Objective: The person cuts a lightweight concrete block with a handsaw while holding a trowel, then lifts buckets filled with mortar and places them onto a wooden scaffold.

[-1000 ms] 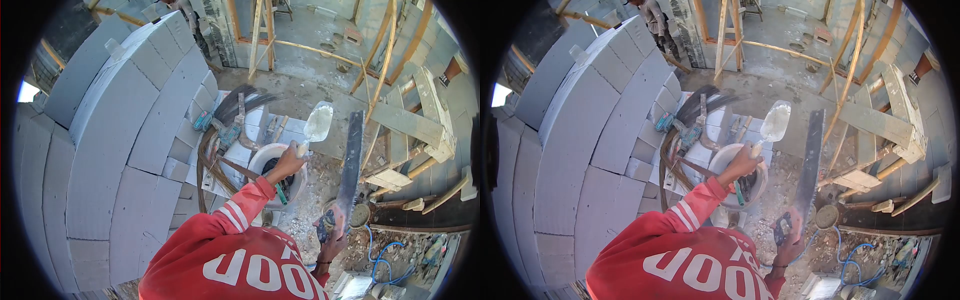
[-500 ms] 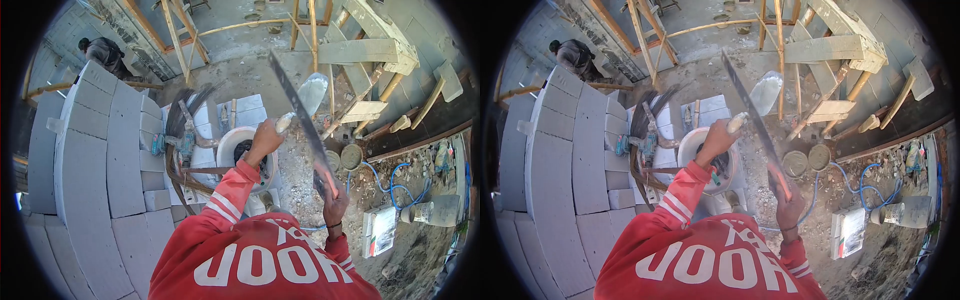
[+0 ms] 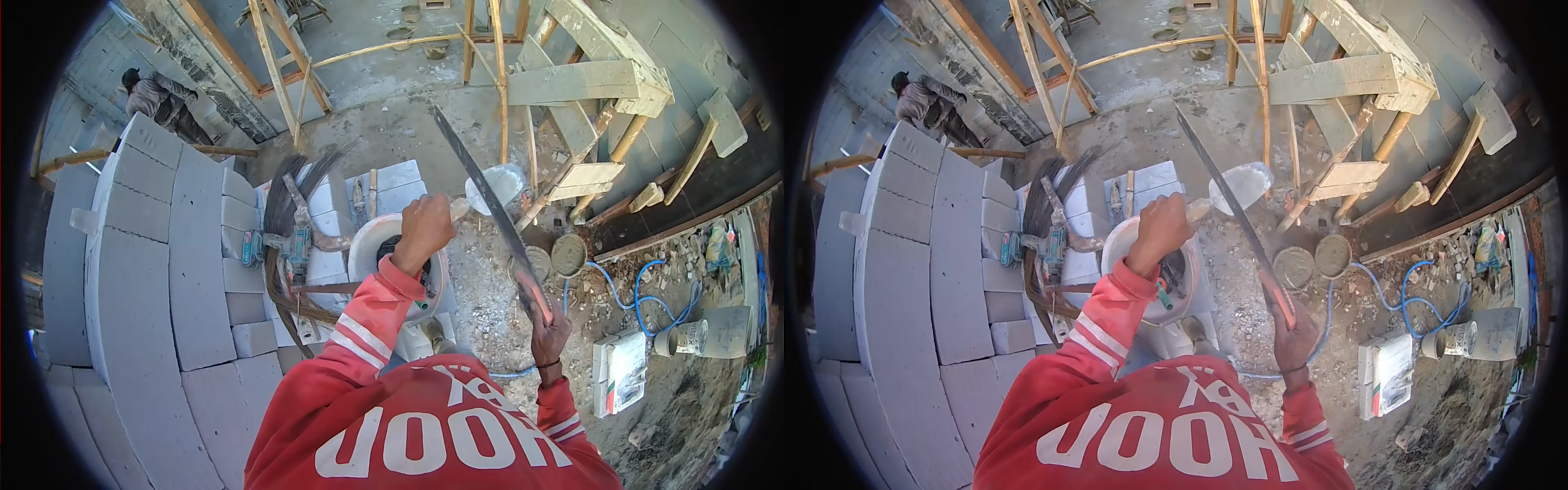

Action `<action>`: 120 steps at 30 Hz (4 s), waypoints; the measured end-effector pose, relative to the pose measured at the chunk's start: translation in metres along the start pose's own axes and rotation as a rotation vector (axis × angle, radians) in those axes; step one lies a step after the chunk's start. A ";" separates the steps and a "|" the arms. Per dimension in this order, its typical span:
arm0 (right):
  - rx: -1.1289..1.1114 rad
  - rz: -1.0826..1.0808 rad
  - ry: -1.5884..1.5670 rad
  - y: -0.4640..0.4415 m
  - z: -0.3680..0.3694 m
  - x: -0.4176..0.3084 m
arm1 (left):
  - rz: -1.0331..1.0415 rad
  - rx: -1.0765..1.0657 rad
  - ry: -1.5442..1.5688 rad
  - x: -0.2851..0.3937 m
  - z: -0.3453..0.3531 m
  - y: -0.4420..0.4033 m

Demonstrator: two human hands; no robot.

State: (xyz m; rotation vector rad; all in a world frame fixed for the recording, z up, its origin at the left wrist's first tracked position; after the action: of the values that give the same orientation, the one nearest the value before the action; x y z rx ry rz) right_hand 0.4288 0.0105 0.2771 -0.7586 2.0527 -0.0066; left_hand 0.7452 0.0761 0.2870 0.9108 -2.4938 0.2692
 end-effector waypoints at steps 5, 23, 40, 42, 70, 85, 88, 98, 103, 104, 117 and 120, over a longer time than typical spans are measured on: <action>0.214 -0.145 -0.155 -0.009 -0.006 -0.031 | -0.089 -0.092 -0.056 -0.019 0.021 0.008; -0.107 0.080 0.040 -0.006 0.005 0.015 | -0.105 0.009 -0.011 -0.014 -0.008 0.018; 0.450 0.084 -0.507 -0.028 0.004 0.003 | -0.510 -0.490 1.577 -0.049 0.017 0.046; 0.478 0.092 -0.675 -0.021 0.006 0.008 | -0.538 -0.496 1.546 -0.047 0.016 0.044; -0.042 0.263 -0.338 -0.008 0.041 -0.004 | -0.553 -0.258 1.578 -0.067 -0.002 0.084; -0.266 0.691 -0.836 -0.020 0.067 -0.012 | -0.708 0.517 1.399 -0.146 -0.026 0.203; -0.331 0.751 -0.916 -0.026 0.089 -0.033 | -0.719 0.608 1.405 -0.159 -0.025 0.227; -0.681 0.823 -1.082 -0.017 0.194 -0.116 | -0.826 0.635 1.195 -0.158 -0.031 0.285; -0.852 0.937 -1.110 0.010 0.243 -0.147 | -0.877 0.692 1.168 -0.169 -0.028 0.316; -0.907 0.991 -1.192 0.017 0.256 -0.148 | -0.876 0.711 1.176 -0.171 -0.029 0.319; -1.289 1.170 -1.480 0.101 0.417 -0.205 | -0.903 0.790 1.132 -0.195 -0.072 0.340; -1.320 1.146 -1.517 0.113 0.423 -0.208 | -0.889 0.810 1.076 -0.196 -0.088 0.338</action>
State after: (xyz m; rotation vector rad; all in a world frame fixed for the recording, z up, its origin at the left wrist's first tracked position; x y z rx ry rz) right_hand 0.7767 0.3269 0.1588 0.0310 0.4797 1.9789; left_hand 0.6892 0.4723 0.2598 1.5084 -0.8351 1.1128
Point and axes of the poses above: each hand's wrist, its own y-axis away from the middle knuckle, its own z-axis out of the palm, x = y × z, the point moved 1 cm from there along -y, towards the middle knuckle, and after that the axes turned 1 degree about x, right-handed, at the moved point
